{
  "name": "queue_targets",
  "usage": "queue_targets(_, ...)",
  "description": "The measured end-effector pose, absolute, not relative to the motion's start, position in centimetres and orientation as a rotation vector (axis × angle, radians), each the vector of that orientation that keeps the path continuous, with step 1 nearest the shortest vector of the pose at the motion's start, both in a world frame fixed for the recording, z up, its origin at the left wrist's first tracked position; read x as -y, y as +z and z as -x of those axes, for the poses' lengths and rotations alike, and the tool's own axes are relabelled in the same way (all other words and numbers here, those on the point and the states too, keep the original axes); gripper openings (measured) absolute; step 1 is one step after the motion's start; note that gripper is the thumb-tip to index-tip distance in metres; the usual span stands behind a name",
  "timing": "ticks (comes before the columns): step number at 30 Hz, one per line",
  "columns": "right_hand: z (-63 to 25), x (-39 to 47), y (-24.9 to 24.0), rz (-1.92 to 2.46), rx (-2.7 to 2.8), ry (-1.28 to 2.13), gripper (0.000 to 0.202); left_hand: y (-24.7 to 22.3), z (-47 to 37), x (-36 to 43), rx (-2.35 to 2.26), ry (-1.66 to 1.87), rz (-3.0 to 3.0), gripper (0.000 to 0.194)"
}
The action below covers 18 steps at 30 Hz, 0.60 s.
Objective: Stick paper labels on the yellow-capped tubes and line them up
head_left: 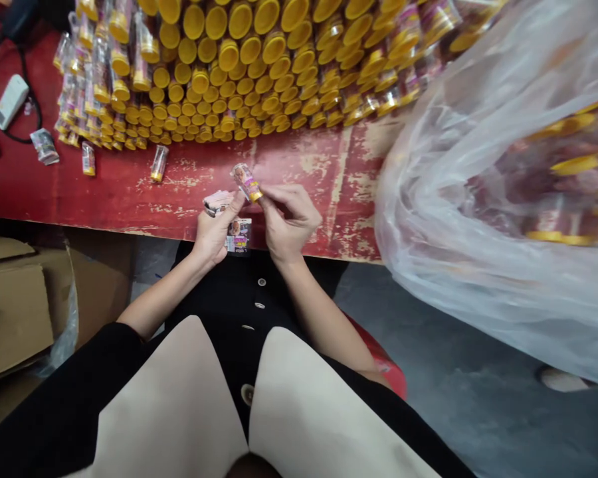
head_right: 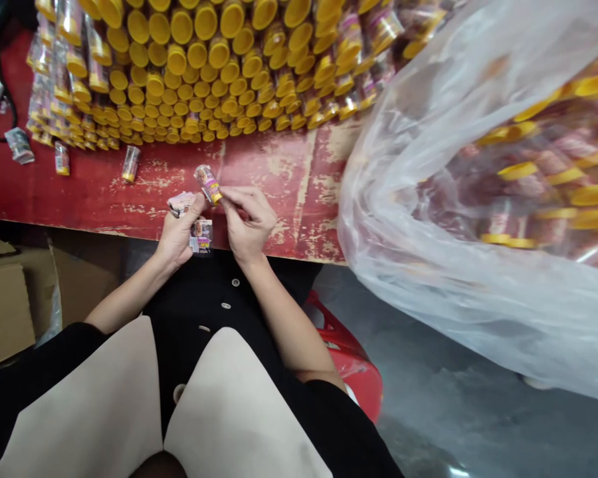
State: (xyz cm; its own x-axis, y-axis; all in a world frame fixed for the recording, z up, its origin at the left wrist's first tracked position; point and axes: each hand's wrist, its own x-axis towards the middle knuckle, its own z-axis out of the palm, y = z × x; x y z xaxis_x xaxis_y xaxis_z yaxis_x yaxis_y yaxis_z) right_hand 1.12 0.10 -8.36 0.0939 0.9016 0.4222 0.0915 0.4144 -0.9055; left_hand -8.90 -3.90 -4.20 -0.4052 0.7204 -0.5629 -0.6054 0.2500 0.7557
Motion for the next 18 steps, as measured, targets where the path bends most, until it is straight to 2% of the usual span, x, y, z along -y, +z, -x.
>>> queue_targets(4,2.5,-3.1,-9.9,0.917,1.586,0.864,0.015,-4.6,11.8,4.3,-1.535,1.641,0.039,0.043)
queue_targets(7,3.4,-3.3,-9.1,0.867,1.607,1.029,0.022,-4.7,13.0,4.1,-1.596,1.752,0.110,0.045)
queue_targets(13,0.0,0.1,-6.0,0.903,1.348,1.797,0.042,-4.1,12.0,2.6,-1.488,1.773,0.004,0.045)
queue_targets(18,-3.3,-0.2,-4.3,1.009,1.240,1.664,0.038,-3.0,9.2,2.4,-1.279,1.552,-0.166,0.042)
